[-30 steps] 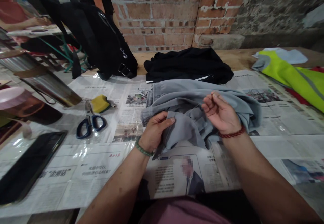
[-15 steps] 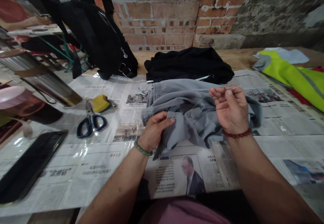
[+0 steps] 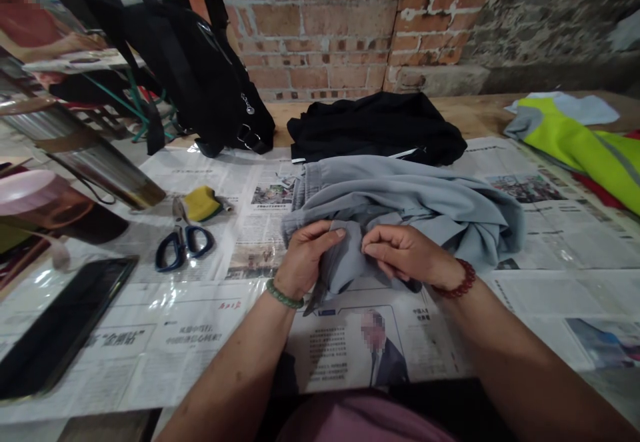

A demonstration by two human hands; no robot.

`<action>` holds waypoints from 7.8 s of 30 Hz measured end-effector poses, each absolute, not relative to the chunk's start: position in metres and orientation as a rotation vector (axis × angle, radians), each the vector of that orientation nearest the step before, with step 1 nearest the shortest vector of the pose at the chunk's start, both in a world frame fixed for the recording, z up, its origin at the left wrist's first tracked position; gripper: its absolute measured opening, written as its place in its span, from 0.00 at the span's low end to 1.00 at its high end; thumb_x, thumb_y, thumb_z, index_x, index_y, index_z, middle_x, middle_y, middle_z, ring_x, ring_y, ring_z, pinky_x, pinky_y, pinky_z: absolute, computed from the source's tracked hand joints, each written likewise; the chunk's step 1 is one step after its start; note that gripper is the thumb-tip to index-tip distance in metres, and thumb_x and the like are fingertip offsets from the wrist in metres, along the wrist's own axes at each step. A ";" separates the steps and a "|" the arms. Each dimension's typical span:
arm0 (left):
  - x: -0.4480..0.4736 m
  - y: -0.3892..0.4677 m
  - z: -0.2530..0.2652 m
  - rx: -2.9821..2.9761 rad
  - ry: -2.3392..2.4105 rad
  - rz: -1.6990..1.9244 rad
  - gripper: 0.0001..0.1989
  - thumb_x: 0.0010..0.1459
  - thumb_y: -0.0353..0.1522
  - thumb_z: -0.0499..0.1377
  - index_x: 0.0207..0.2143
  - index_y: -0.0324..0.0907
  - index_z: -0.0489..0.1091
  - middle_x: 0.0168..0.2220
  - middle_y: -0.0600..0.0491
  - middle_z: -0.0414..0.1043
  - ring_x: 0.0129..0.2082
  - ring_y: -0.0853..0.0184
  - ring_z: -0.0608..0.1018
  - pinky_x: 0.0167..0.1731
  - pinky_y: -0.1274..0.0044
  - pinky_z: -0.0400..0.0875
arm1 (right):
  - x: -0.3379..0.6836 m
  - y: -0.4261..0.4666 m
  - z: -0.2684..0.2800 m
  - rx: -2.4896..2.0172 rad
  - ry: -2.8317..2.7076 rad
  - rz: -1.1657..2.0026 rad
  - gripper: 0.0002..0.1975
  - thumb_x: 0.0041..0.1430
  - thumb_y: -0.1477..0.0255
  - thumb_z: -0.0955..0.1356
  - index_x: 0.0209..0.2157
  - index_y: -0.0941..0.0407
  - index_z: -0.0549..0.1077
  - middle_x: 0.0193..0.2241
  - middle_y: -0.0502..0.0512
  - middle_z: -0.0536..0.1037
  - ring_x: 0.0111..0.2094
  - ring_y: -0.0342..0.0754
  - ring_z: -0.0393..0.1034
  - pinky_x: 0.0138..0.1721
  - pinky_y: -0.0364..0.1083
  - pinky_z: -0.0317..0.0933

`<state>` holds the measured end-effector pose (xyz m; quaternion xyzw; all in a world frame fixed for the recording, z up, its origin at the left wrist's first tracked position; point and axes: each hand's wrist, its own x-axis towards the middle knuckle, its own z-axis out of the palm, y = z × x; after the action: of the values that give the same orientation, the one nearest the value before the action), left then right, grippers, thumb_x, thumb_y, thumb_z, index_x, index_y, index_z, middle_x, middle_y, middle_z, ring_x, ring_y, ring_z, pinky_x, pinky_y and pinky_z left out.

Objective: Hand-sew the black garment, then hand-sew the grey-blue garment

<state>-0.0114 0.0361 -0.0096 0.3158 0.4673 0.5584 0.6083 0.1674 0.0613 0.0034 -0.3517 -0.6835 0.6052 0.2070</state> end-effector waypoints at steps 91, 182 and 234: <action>-0.004 0.035 -0.020 1.893 1.269 1.376 0.11 0.50 0.24 0.57 0.33 0.46 0.74 0.31 0.54 0.72 0.33 0.69 0.73 0.35 0.78 0.68 | 0.157 0.077 -0.022 -0.941 -1.476 1.542 0.06 0.46 0.68 0.69 0.27 0.56 0.73 0.27 0.48 0.72 0.31 0.41 0.64 0.36 0.42 0.56; 0.000 0.038 -0.015 0.906 1.265 1.187 0.10 0.40 0.33 0.66 0.27 0.39 0.72 0.25 0.56 0.71 0.24 0.73 0.71 0.26 0.82 0.66 | 0.158 0.081 -0.018 -0.678 -1.450 1.080 0.05 0.49 0.71 0.68 0.25 0.54 0.66 0.29 0.51 0.69 0.35 0.45 0.64 0.39 0.47 0.59; 0.000 0.034 -0.007 0.653 1.038 0.898 0.10 0.39 0.31 0.67 0.28 0.37 0.75 0.23 0.54 0.75 0.21 0.74 0.73 0.25 0.83 0.66 | 0.155 0.084 -0.017 -0.733 -0.848 2.031 0.10 0.43 0.70 0.72 0.25 0.59 0.67 0.17 0.46 0.69 0.16 0.36 0.61 0.17 0.36 0.50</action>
<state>-0.0002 0.0343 -0.0070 0.2958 0.4703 0.4072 0.7250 0.1547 0.0843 -0.0166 -0.2896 -0.3352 0.8026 0.3995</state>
